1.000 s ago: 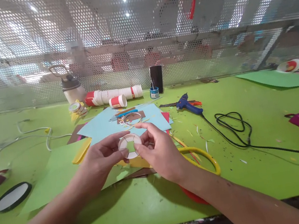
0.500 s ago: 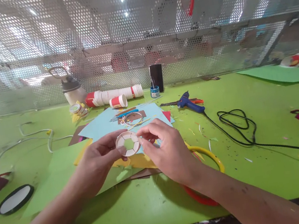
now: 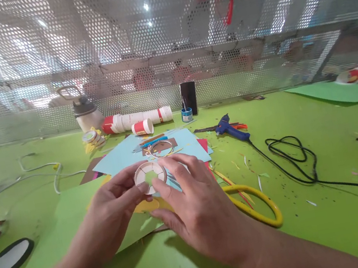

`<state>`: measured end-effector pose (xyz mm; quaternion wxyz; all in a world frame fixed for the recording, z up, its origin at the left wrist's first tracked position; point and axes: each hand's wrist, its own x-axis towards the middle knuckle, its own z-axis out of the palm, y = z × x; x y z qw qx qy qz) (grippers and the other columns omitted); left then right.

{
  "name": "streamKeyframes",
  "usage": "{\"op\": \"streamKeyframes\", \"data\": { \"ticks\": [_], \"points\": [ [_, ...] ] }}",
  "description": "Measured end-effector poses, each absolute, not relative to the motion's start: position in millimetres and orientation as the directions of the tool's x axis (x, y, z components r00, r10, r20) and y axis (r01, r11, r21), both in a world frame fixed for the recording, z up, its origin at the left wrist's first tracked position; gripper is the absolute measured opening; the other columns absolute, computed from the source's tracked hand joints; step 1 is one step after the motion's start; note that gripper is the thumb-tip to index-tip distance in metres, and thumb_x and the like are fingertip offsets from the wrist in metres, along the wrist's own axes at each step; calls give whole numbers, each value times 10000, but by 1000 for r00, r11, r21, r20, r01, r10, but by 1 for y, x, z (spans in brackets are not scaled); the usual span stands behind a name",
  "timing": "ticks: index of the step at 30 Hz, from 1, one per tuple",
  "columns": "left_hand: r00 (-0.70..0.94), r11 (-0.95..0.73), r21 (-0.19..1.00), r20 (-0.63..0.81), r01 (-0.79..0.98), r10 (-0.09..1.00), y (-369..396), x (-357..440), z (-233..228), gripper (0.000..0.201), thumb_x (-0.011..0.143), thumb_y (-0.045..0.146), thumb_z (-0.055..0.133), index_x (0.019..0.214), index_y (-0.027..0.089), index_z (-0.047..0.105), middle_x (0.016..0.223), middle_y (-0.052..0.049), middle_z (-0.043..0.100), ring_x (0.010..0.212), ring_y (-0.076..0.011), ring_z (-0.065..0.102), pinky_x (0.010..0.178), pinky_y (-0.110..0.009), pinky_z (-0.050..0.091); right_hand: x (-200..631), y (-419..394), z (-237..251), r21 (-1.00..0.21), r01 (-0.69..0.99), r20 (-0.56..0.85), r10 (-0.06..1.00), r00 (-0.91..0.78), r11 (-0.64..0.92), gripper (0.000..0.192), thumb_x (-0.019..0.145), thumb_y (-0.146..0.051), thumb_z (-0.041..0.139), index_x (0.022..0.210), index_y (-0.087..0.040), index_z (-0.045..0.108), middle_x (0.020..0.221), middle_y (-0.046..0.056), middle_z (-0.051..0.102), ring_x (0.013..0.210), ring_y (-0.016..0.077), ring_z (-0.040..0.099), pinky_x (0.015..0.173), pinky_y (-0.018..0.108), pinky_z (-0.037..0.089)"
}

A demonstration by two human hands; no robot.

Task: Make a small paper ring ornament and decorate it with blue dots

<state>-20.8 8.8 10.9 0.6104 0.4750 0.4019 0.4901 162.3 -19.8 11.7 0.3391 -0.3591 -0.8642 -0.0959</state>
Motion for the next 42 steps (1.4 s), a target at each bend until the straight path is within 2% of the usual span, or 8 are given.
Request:
{"op": "streamKeyframes", "data": {
  "ticks": [8,20,30,38,42],
  "points": [
    [201,46,971,2,-234,980,7,-21,14,394,792,235,723,1181,212,664,886,-10,645,884,-178,612,768,-295,503,163,-21,7,-45,690,650,545,-529,722,410,937,-318,601,1256,-60,606,1388,228,475,1268,365,411,1027,579,434],
    [213,30,972,21,-233,977,8,-25,9,364,805,223,711,1166,217,669,863,-6,650,868,-178,604,769,-307,482,162,-19,5,-52,682,657,539,-527,730,372,939,-249,594,1259,-60,606,1372,221,480,1244,342,430,1024,552,452],
    [208,21,969,32,-246,978,8,-22,10,320,805,247,705,1114,189,647,921,-18,664,823,-152,594,710,-277,497,161,-20,4,-76,683,647,557,-520,726,362,943,-217,583,1262,-47,599,1367,218,467,1236,328,428,1028,523,454],
    [177,25,986,5,-165,984,11,-21,9,355,791,275,719,1116,167,628,828,-5,644,751,-138,589,693,-272,479,156,-21,0,-97,686,638,574,-513,721,352,946,-200,570,1254,-34,606,1367,222,457,1242,331,425,1034,522,444],
    [201,38,981,1,-192,980,12,-23,9,377,784,276,723,1130,157,631,873,-24,655,798,-159,598,718,-290,478,158,-21,1,-170,669,669,583,-461,724,380,943,-203,575,1290,-49,583,1350,209,483,1244,313,444,1037,506,445]
  ]
}}
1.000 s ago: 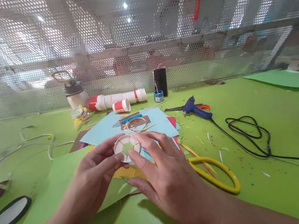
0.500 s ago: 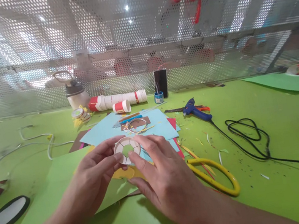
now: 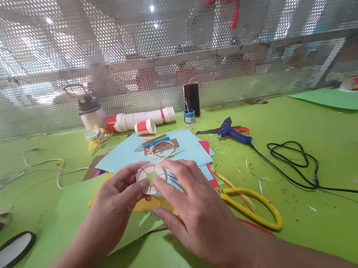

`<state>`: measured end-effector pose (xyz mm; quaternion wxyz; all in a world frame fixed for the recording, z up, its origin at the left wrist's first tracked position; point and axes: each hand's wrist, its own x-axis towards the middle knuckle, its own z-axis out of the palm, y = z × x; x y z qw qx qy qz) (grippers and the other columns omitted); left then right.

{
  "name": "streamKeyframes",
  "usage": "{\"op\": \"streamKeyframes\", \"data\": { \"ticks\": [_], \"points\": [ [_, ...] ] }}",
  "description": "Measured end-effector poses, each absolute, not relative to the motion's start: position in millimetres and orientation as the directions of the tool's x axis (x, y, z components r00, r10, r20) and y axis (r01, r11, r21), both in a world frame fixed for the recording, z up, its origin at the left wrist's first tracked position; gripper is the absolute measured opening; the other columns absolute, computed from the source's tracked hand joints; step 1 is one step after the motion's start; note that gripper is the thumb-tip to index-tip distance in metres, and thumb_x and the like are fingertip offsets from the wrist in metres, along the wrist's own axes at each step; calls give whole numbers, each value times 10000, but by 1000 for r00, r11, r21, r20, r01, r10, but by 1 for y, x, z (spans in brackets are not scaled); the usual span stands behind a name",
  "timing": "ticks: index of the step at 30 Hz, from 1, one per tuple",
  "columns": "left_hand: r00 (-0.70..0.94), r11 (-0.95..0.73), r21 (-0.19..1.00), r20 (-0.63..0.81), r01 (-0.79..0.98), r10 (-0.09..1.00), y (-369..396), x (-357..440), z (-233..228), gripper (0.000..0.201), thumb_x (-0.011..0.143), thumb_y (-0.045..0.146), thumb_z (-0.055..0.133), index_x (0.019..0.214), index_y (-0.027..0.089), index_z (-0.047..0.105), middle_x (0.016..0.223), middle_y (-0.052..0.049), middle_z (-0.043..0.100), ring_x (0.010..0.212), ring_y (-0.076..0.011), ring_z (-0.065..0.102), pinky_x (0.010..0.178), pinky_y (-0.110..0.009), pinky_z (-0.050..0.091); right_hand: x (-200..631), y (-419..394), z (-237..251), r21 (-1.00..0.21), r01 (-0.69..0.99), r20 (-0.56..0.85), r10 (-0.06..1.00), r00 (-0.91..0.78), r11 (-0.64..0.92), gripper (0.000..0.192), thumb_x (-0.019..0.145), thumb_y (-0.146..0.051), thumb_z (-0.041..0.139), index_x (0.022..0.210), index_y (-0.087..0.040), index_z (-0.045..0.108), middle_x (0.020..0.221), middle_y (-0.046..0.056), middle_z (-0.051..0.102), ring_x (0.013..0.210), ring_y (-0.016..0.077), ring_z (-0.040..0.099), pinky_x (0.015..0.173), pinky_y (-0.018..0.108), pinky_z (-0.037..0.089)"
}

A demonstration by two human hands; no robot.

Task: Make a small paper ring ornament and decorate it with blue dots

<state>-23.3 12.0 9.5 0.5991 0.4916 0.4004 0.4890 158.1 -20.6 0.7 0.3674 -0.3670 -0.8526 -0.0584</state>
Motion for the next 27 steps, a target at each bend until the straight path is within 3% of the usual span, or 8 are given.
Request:
{"op": "streamKeyframes", "data": {
  "ticks": [5,10,15,18,22,24,27],
  "points": [
    [223,27,985,12,-170,975,15,-25,8,345,798,270,712,1118,152,661,921,-39,676,763,-137,575,703,-279,474,168,-11,8,-450,610,708,677,-202,653,293,929,-203,584,1207,-120,630,1231,139,594,1104,218,583,959,391,517],
    [237,41,988,-4,-152,971,12,-25,11,375,797,292,719,1136,140,660,926,-54,676,752,-136,561,650,-261,462,172,-4,8,-802,412,450,891,-56,432,327,919,-303,574,1212,-167,627,1098,108,659,948,204,644,785,362,584],
    [251,31,989,6,-143,968,11,-25,10,370,813,285,710,1149,139,654,898,-50,673,727,-127,555,646,-259,455,169,-4,3,-897,290,329,942,-68,335,373,901,-326,594,1248,-186,592,1043,93,641,861,192,653,681,336,591],
    [260,27,989,11,-142,966,11,-25,7,365,816,291,710,1146,146,651,879,-43,671,718,-127,564,656,-265,461,168,-5,4,-810,371,469,882,-52,453,293,910,-259,588,1182,-156,611,940,73,639,793,173,632,678,332,567],
    [222,-6,996,27,-94,975,11,-22,8,376,802,299,709,1133,132,645,790,-13,647,664,-116,558,643,-263,464,166,-8,8,-416,598,787,601,-142,686,145,891,-105,600,1011,-84,677,885,99,615,827,183,579,746,355,517],
    [192,-25,998,37,-62,981,10,-19,10,377,783,290,709,1113,121,645,722,13,614,628,-109,543,617,-253,457,164,-10,8,-277,632,814,527,-246,724,139,884,-65,602,987,-46,693,884,125,605,852,204,555,748,372,505],
    [168,-40,999,42,-13,985,9,-15,9,375,759,284,705,1086,110,647,694,26,595,619,-107,523,593,-245,455,160,-12,7,-173,670,752,536,-384,722,154,901,-72,585,986,-34,708,882,144,606,868,238,521,759,421,490]
  ]
}}
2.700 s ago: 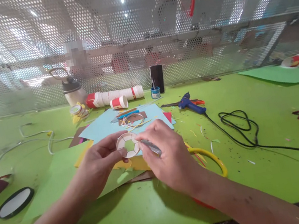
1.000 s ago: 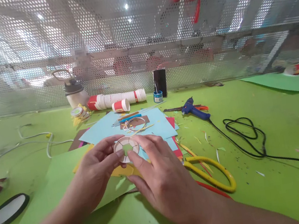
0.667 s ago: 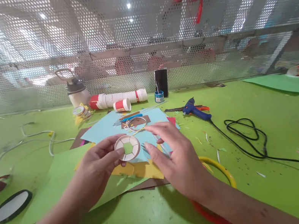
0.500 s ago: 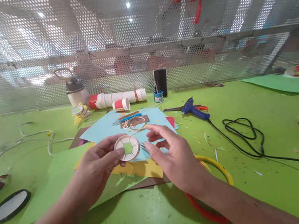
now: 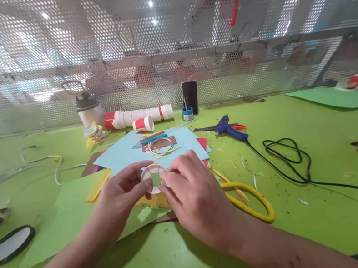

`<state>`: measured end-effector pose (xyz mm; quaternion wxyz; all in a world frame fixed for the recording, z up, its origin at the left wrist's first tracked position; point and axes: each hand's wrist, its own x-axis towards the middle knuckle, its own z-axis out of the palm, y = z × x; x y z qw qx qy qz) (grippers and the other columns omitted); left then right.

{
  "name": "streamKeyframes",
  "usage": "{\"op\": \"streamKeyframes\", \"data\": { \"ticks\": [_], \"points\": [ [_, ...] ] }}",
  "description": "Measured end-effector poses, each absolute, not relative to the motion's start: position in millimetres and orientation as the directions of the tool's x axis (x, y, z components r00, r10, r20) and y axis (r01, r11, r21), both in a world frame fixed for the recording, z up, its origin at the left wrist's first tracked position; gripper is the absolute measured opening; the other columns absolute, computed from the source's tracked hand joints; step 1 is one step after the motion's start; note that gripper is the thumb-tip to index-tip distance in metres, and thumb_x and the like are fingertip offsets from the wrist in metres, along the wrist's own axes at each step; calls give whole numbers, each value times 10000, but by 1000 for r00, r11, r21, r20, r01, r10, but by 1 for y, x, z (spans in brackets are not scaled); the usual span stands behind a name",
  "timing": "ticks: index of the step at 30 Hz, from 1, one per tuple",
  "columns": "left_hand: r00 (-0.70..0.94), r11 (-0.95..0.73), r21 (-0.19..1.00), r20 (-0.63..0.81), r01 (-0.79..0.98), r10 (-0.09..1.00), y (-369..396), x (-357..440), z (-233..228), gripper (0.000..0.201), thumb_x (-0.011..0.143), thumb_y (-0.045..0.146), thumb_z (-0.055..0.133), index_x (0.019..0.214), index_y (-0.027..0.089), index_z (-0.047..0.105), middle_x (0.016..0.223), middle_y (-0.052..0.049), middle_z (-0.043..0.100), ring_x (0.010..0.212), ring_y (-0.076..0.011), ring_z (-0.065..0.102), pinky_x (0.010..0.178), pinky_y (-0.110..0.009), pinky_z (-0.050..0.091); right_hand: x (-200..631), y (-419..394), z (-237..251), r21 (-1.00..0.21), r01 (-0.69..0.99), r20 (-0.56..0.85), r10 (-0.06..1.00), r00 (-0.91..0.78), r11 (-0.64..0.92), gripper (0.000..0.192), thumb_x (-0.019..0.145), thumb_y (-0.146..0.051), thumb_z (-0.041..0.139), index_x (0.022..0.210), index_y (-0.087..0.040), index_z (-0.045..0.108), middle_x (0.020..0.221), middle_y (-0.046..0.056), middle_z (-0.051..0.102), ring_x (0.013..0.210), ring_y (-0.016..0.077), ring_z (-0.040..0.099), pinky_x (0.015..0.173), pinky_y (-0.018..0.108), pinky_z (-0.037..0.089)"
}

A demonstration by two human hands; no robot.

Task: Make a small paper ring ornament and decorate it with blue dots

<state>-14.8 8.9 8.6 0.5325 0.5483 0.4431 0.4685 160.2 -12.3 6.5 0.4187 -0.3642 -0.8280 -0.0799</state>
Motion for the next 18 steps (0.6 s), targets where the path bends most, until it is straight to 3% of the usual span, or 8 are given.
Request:
{"op": "streamKeyframes", "data": {
  "ticks": [7,12,18],
  "points": [
    [179,7,1000,-11,26,984,9,-13,4,430,719,284,719,1108,115,650,687,31,605,616,-118,531,600,-259,463,159,-11,1,-186,717,705,600,-379,672,139,921,-116,560,947,-90,694,888,126,595,873,247,513,778,445,494],
    [191,13,999,-21,43,981,8,-13,5,400,704,248,717,1081,125,671,666,36,604,595,-117,535,600,-260,455,159,-10,-1,-139,756,633,644,-429,640,139,920,-159,581,962,-91,695,917,136,599,904,273,502,765,443,496],
    [227,23,1000,-27,21,974,9,-12,3,390,670,214,723,1050,132,692,692,17,642,648,-136,559,611,-264,468,155,-10,-6,-81,778,602,653,-459,623,220,966,-161,485,888,-116,686,885,134,614,876,274,494,739,435,480]
  ]
}}
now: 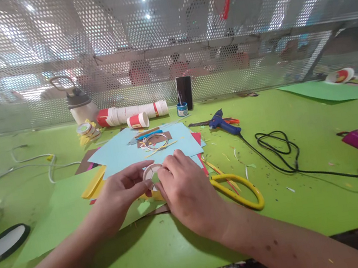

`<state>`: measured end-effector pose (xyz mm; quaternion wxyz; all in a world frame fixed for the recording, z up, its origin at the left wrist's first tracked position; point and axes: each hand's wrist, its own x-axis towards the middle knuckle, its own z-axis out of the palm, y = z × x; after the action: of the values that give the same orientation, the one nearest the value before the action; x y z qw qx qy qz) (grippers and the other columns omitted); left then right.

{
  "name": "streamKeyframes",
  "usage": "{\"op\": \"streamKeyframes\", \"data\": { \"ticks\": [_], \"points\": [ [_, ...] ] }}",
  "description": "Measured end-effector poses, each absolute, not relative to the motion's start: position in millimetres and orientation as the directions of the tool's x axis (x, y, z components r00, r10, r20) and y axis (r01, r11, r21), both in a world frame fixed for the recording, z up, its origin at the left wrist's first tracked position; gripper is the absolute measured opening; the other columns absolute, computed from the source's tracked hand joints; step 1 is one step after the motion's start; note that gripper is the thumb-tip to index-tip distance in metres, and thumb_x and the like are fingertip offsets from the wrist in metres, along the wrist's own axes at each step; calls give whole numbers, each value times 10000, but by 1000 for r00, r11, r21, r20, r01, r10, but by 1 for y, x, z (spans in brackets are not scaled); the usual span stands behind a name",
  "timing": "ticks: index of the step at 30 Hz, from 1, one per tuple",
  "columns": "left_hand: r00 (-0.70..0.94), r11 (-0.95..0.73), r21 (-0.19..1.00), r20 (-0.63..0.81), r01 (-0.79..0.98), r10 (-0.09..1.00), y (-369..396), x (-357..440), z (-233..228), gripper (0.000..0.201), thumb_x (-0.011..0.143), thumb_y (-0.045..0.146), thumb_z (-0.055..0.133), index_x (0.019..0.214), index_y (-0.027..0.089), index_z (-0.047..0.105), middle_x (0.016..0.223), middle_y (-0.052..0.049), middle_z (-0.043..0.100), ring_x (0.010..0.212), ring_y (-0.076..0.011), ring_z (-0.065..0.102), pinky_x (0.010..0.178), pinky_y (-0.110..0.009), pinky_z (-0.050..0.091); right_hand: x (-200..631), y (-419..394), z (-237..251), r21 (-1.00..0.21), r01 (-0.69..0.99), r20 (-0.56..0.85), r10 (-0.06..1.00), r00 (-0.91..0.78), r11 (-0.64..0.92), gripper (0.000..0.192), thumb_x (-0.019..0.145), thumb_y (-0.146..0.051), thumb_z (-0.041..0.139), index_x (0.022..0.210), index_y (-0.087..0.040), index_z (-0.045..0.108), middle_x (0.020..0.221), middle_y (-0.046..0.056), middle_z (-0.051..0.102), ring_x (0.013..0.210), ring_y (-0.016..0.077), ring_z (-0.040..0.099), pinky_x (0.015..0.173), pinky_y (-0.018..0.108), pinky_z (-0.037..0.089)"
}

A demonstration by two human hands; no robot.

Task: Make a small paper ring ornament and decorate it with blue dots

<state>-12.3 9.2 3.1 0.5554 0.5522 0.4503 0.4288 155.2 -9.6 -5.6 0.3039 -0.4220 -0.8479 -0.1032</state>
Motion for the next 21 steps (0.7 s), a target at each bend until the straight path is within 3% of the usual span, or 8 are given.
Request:
{"op": "streamKeyframes", "data": {
  "ticks": [8,14,18,21],
  "points": [
    [256,80,997,-75,-9,964,10,-13,5,379,678,192,697,1051,125,693,659,35,626,622,-121,539,631,-264,457,154,-9,-8,-92,795,573,685,-450,599,222,963,-126,465,842,-130,651,857,111,601,867,250,524,724,391,486],
    [255,82,996,-87,28,963,11,-15,2,367,675,203,699,1035,135,703,670,30,628,637,-135,553,652,-279,455,155,-11,-7,-20,784,521,676,-522,621,191,962,-147,493,871,-131,660,873,119,624,874,265,520,732,408,494],
    [251,63,998,-67,28,966,11,-13,1,361,659,189,687,1016,139,706,661,37,620,621,-128,539,619,-265,453,153,-11,-10,22,782,501,670,-548,623,233,958,-100,459,828,-132,651,842,120,615,862,264,517,820,445,493],
    [233,67,996,-78,53,969,10,-11,3,455,663,182,681,1114,127,666,646,57,598,600,-118,541,615,-258,457,152,-11,-12,29,788,501,673,-544,616,248,954,-88,451,800,-132,640,819,116,609,834,258,516,806,435,496]
  ]
}}
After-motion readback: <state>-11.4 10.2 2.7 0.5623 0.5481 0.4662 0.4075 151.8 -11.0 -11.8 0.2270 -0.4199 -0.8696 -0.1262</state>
